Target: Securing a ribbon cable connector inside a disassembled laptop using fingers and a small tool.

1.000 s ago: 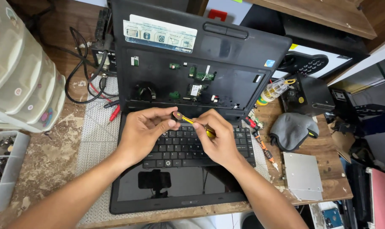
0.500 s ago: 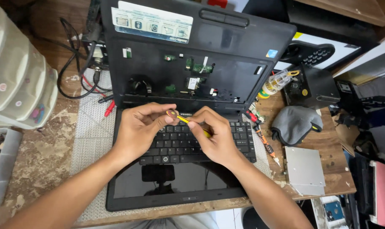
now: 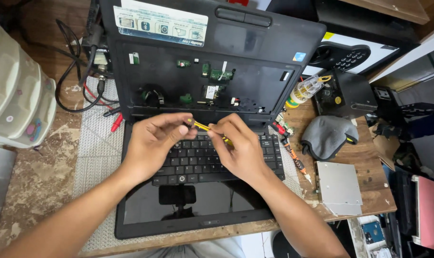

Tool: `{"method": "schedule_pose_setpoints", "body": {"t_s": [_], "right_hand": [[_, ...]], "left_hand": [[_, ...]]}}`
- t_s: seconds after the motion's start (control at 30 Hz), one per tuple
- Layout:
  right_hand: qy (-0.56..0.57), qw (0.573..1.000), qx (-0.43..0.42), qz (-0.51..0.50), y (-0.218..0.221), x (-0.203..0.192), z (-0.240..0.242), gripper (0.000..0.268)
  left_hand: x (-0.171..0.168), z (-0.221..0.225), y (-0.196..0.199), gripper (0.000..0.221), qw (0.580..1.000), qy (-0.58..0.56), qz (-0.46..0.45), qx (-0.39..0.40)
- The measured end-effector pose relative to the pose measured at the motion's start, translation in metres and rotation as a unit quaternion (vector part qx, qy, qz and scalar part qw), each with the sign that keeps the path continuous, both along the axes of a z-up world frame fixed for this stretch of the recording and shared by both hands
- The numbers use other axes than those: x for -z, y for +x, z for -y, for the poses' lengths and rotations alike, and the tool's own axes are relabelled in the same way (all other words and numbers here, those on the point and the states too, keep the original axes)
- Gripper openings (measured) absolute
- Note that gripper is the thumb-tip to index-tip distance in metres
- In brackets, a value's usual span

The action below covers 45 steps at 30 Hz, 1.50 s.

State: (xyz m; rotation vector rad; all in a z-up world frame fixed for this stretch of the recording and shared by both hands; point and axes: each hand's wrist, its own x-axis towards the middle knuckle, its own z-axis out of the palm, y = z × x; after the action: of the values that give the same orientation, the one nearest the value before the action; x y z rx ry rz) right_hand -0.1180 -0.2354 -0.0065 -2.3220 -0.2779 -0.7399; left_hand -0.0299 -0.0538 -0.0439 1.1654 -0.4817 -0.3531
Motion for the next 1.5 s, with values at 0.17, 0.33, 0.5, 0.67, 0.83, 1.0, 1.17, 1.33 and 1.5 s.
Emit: {"method": "schedule_pose_setpoints", "body": {"t_s": [0.17, 0.33, 0.5, 0.67, 0.83, 1.0, 1.17, 1.33, 1.5], "right_hand": [[-0.023, 1.000, 0.016, -0.004, 0.000, 0.001, 0.001, 0.005], [-0.065, 0.998, 0.027, -0.006, -0.001, 0.001, -0.001, 0.005], [-0.069, 0.997, 0.028, 0.004, -0.001, 0.003, 0.000, 0.007], [-0.047, 0.999, 0.017, -0.001, -0.002, 0.005, -0.001, 0.006], [0.009, 1.000, -0.010, -0.008, 0.003, 0.009, -0.002, 0.006], [0.062, 0.997, -0.041, -0.029, 0.006, 0.012, 0.005, 0.006], [0.014, 1.000, -0.023, -0.007, 0.005, 0.008, 0.007, 0.004], [-0.046, 0.999, 0.006, 0.015, 0.000, -0.001, 0.003, 0.003], [-0.063, 0.997, 0.015, 0.040, 0.001, 0.003, 0.004, 0.002]], "left_hand": [[0.000, 0.000, 0.006, 0.030, 1.000, 0.010, 0.014, -0.001], [-0.004, 0.000, 0.002, 0.043, 1.000, 0.019, 0.010, 0.009], [-0.004, -0.001, 0.006, 0.050, 0.999, -0.028, -0.004, 0.021], [0.005, 0.002, 0.001, 0.042, 0.999, -0.027, -0.026, 0.036], [0.002, 0.002, 0.002, 0.029, 0.998, -0.016, -0.050, 0.035], [0.002, -0.001, 0.009, 0.031, 0.999, -0.011, -0.048, 0.017], [-0.001, -0.001, 0.009, 0.029, 0.999, -0.008, -0.038, 0.014], [-0.008, -0.002, 0.006, 0.033, 0.999, -0.029, -0.032, 0.011], [-0.006, -0.003, 0.007, 0.038, 0.998, -0.039, -0.047, 0.016]]}}
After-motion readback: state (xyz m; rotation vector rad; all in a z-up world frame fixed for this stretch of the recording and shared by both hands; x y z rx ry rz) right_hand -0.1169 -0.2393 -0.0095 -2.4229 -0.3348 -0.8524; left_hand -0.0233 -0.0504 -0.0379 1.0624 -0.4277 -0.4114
